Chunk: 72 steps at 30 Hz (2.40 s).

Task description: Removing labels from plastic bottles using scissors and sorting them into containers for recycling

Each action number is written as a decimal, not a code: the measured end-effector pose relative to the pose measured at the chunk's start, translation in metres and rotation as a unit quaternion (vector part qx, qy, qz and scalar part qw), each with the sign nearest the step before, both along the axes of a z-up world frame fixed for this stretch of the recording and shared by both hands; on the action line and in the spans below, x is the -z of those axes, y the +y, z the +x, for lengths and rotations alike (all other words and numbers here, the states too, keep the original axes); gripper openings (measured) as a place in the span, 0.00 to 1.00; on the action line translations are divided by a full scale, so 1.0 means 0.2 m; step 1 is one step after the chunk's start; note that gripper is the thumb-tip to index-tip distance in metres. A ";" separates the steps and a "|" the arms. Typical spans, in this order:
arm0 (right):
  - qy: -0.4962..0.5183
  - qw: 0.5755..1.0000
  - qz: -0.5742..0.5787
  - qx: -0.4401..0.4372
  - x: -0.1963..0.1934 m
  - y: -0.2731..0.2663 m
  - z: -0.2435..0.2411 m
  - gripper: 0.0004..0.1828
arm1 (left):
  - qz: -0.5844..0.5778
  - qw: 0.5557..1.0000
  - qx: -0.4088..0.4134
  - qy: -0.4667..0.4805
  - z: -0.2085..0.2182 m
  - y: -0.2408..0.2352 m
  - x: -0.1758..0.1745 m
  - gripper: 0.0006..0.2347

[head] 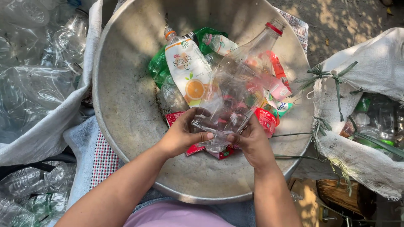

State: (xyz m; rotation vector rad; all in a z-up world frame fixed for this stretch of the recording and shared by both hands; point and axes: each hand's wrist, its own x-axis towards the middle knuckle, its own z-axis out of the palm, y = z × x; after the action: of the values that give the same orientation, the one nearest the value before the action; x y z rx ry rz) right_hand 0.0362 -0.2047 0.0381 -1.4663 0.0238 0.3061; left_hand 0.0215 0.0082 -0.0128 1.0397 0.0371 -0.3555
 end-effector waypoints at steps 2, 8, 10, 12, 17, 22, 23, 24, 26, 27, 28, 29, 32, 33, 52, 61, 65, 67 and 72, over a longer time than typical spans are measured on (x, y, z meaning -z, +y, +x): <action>0.000 0.999 -0.040 0.005 0.04 0.01 0.00 0.41 | 0.003 1.000 -0.013 0.003 0.01 -0.01 0.04 0.28; -0.023 0.993 -0.113 0.010 0.18 -0.03 0.03 0.26 | 0.065 0.993 -0.085 0.040 0.01 -0.10 0.19 0.16; -0.032 0.992 -0.121 0.013 0.16 -0.01 0.03 0.24 | 0.063 0.992 -0.096 0.057 0.01 -0.09 0.21 0.14; -0.001 0.994 -0.108 -0.001 0.13 -0.01 0.03 0.26 | 0.066 0.994 -0.084 0.030 0.03 -0.06 0.17 0.18; -0.014 0.996 -0.089 0.010 0.02 0.01 0.02 0.27 | 0.065 0.996 -0.062 -0.001 0.01 -0.03 0.06 0.23; -0.033 0.991 -0.108 0.069 0.14 -0.13 0.06 0.20 | 0.094 0.994 -0.057 0.002 0.01 -0.02 0.08 0.26; -0.028 0.991 -0.110 0.073 0.14 -0.13 0.06 0.20 | 0.090 0.994 -0.062 0.005 0.01 -0.01 0.06 0.27; -0.023 0.990 -0.112 0.077 0.15 -0.13 0.06 0.20 | 0.086 0.994 -0.068 0.009 0.01 -0.01 0.05 0.29; -0.020 0.989 -0.124 0.072 0.14 -0.12 0.06 0.20 | 0.088 0.993 -0.081 0.009 0.02 0.01 0.02 0.27; -0.014 0.988 -0.138 0.065 0.14 -0.12 0.06 0.21 | 0.090 0.991 -0.096 0.013 0.02 0.02 0.01 0.25; -0.017 0.989 -0.136 0.060 0.14 -0.11 0.05 0.21 | 0.091 0.991 -0.101 0.011 0.02 0.03 0.03 0.25; -0.010 0.986 -0.157 0.058 0.14 -0.10 0.04 0.22 | 0.091 0.987 -0.133 0.020 0.03 0.04 0.04 0.22; -0.025 0.979 -0.192 0.056 0.07 -0.05 0.03 0.31 | 0.117 0.976 -0.185 0.018 0.04 0.02 0.08 0.18; -0.045 0.975 -0.208 0.059 0.03 -0.02 0.03 0.40 | 0.142 0.969 -0.201 0.008 0.04 0.01 0.08 0.17; -0.151 0.973 -0.173 -0.011 -0.51 0.79 -0.45 0.43 | 0.417 0.827 -0.350 -0.140 -0.78 0.72 -0.73 0.24; -0.110 0.903 -0.118 -0.398 -0.21 1.69 -1.09 0.58 | 0.514 0.709 -0.424 0.231 -1.82 1.33 -0.76 0.27; -0.150 0.694 -0.292 -0.640 -0.05 1.72 -1.18 0.55 | 0.633 0.584 -0.167 0.480 -2.24 1.51 -0.39 0.30; -0.156 0.642 -0.345 -0.666 -0.12 1.66 -1.07 0.55 | 0.703 0.493 -0.045 0.511 -2.34 1.58 -0.19 0.35; -0.023 0.710 -0.355 -0.608 -0.56 1.20 -0.53 0.45 | 0.760 0.478 -0.008 0.441 -2.06 1.54 -0.18 0.39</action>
State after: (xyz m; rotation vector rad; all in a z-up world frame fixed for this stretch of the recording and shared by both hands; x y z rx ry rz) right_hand -0.0689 0.0354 0.1491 -2.0776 -1.0205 1.4692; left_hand -0.3897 0.3157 0.0229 2.5028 1.5975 -0.8587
